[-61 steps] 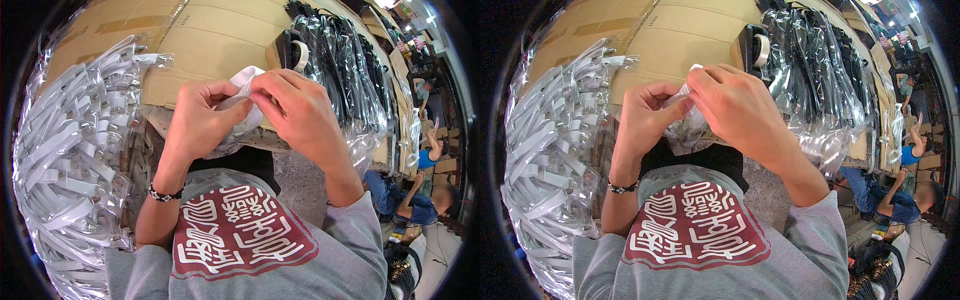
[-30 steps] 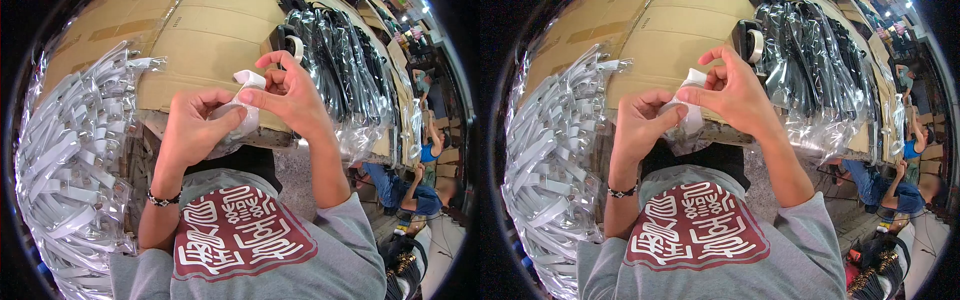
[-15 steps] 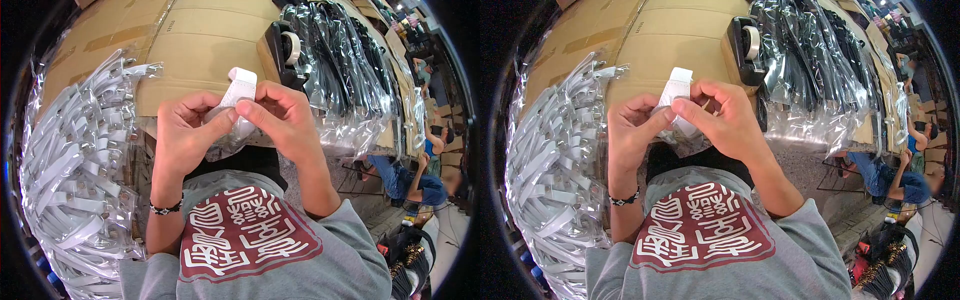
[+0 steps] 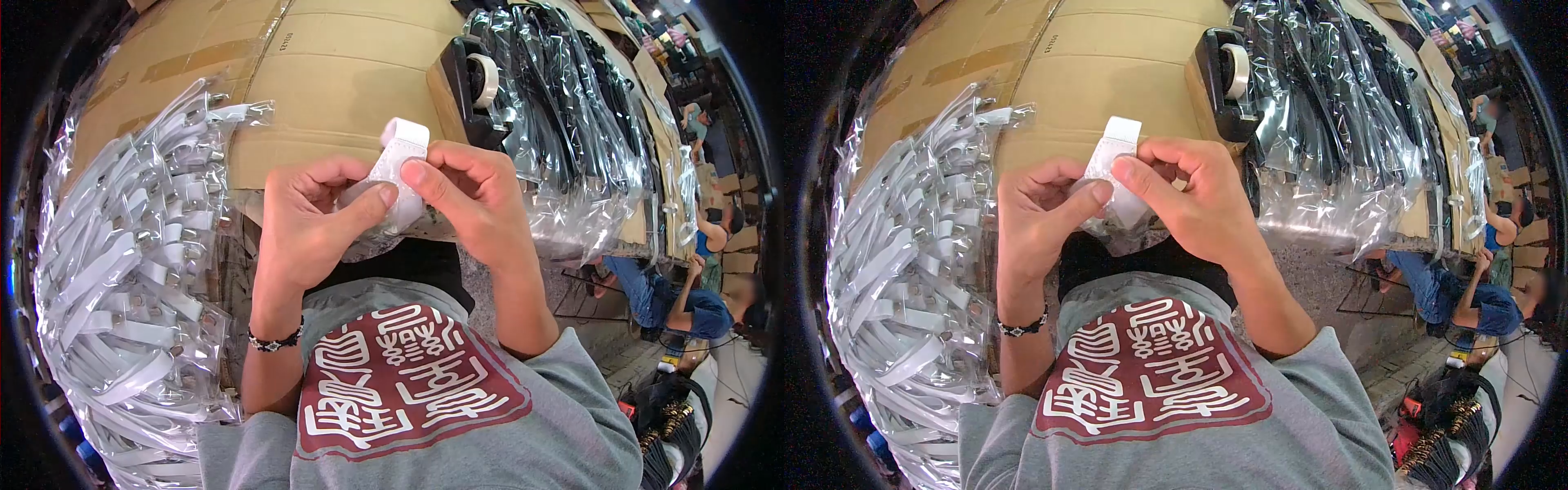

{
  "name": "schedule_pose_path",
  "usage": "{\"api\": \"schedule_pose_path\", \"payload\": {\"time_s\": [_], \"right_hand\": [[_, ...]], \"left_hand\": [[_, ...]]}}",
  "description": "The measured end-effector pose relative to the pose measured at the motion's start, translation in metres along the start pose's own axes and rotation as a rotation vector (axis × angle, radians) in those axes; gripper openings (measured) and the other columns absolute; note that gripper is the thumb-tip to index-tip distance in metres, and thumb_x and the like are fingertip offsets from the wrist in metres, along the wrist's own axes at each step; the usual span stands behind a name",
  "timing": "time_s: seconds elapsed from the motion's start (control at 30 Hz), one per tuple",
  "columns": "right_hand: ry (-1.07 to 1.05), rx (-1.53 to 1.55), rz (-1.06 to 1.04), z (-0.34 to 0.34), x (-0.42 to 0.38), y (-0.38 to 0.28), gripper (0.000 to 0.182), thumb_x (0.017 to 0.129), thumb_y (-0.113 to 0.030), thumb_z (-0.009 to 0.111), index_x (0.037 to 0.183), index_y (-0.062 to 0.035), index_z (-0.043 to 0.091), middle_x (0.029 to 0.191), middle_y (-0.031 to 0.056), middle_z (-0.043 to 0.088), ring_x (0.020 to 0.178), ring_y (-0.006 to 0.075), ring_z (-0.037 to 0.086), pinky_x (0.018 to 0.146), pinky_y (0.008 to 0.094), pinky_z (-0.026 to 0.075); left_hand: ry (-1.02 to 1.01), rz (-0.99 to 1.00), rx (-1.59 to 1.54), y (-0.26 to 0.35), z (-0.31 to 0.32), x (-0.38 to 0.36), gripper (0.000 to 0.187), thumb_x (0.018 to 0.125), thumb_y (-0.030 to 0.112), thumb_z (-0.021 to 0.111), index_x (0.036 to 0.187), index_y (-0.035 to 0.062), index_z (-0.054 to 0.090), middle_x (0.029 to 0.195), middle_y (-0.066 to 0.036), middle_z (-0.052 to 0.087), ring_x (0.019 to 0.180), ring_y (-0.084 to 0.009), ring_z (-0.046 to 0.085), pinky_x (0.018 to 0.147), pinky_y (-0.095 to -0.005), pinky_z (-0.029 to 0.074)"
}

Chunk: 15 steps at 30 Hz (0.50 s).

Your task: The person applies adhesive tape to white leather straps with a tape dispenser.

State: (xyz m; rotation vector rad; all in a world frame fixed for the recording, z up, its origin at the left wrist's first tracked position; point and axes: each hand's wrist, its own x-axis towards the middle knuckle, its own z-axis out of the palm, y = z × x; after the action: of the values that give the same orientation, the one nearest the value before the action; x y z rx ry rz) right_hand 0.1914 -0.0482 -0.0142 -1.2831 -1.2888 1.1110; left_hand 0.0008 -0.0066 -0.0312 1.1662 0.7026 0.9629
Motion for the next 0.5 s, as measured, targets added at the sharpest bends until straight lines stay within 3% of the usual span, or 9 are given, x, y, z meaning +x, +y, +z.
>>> {"api": "schedule_pose_path", "payload": {"time_s": [0.2,0.37,0.5], "right_hand": [[0.044,-0.044,-0.033,0.003,0.004,0.01,0.024,0.095,-0.022,0.072,0.088,0.0018,0.071,0.067,-0.0041,0.058,0.061,0.0016,0.045,0.051,0.0227,0.031],[0.047,-0.015,-0.03,0.005,0.002,0.003,0.019,0.094,-0.018,0.071,0.094,0.0009,0.07,0.073,-0.0017,0.062,0.065,0.0036,0.05,0.057,0.0221,0.038],[0.074,-0.051,-0.08,0.006,0.0,0.001,0.017,0.094,-0.016,0.071,0.092,0.0009,0.069,0.079,-0.0002,0.066,0.07,0.0054,0.053,0.064,0.0226,0.043]], "left_hand": [[0.011,-0.045,0.015,-0.002,-0.002,0.002,0.015,0.087,0.004,0.076,0.098,-0.0043,0.072,0.087,-0.006,0.073,0.076,-0.0079,0.065,0.068,-0.0231,0.051],[-0.075,0.001,0.142,0.004,-0.01,0.002,0.021,0.092,0.006,0.072,0.109,-0.005,0.069,0.094,-0.006,0.072,0.082,-0.0086,0.065,0.073,-0.023,0.051],[-0.036,0.08,0.216,0.0,-0.012,0.001,0.026,0.092,0.016,0.074,0.106,-0.0055,0.071,0.097,-0.006,0.072,0.09,-0.0091,0.063,0.078,-0.0276,0.051]]}}
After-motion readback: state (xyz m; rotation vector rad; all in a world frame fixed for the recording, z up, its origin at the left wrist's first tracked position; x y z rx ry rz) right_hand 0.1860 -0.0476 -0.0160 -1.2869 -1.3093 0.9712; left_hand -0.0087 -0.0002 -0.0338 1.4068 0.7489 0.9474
